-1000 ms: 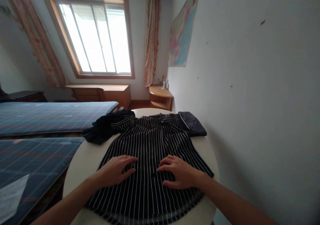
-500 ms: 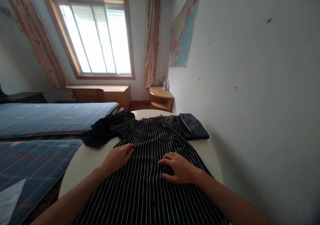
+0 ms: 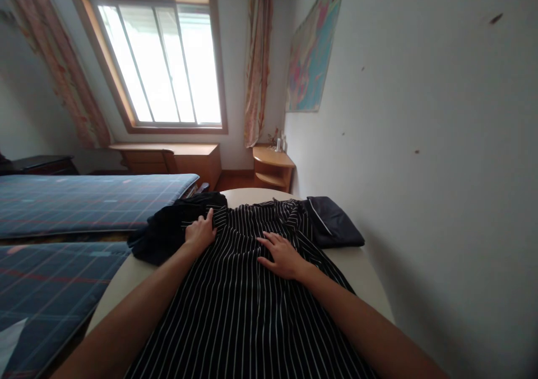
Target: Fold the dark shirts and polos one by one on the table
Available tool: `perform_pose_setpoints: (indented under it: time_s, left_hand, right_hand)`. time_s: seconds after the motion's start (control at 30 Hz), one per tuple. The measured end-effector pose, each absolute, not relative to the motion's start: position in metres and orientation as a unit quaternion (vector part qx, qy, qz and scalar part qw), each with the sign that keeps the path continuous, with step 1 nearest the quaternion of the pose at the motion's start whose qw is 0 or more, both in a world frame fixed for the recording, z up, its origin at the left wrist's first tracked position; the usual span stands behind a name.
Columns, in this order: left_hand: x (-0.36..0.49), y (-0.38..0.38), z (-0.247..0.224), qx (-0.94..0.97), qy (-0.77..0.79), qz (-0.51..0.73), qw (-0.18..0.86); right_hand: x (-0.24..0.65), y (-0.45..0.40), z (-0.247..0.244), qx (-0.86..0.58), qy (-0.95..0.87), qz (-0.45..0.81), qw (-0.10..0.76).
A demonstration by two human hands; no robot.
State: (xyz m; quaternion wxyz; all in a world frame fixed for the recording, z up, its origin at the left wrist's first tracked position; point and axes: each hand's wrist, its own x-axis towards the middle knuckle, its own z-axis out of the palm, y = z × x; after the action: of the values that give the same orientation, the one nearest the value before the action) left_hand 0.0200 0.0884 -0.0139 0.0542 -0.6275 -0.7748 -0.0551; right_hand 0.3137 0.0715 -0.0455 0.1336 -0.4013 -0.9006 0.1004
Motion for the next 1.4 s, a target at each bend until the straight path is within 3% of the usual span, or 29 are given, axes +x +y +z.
perform_pose_setpoints:
  time_s: [0.23,0.47,0.6,0.7,0.83,0.9,1.03,1.17,1.4]
  left_hand:
    - [-0.002,0.117,0.005,-0.632,-0.774,-0.027,0.028]
    - [-0.036,0.132,0.056,-0.538,-0.821,-0.140,0.134]
    - [-0.024,0.127,0.061,-0.541,-0.789,-0.191,0.217]
    - [0.010,0.117,0.039,-0.622,-0.716,-0.192,0.251]
    - [0.062,0.098,-0.018,-0.721,-0.633,-0.175,0.219]
    - [0.078,0.088,-0.047,-0.753,-0.605,-0.209,0.153]
    - [0.085,0.070,-0.084,-0.779,-0.569,-0.254,0.070]
    - [0.082,0.049,-0.087,-0.775,-0.596,-0.206,0.042]
    - [0.098,0.042,-0.047,-0.742,-0.663,-0.098,0.034]
  right_hand:
    - [0.304,0.082,-0.056,-0.425,-0.891,0.143,0.067]
    - [0.284,0.111,-0.047,-0.479,-0.861,0.168,0.026]
    - [0.262,0.121,-0.052,-0.505,-0.847,0.160,0.057]
    - [0.251,0.122,-0.062,-0.511,-0.842,0.129,0.118]
    - [0.251,0.118,-0.067,-0.512,-0.826,0.094,0.214]
    - [0.256,0.114,-0.066,-0.513,-0.817,0.084,0.250]
    - [0.265,0.101,-0.065,-0.523,-0.813,0.082,0.243]
    - [0.268,0.081,-0.071,-0.542,-0.813,0.084,0.194]
    - [0.262,0.064,-0.056,-0.534,-0.831,0.053,0.146]
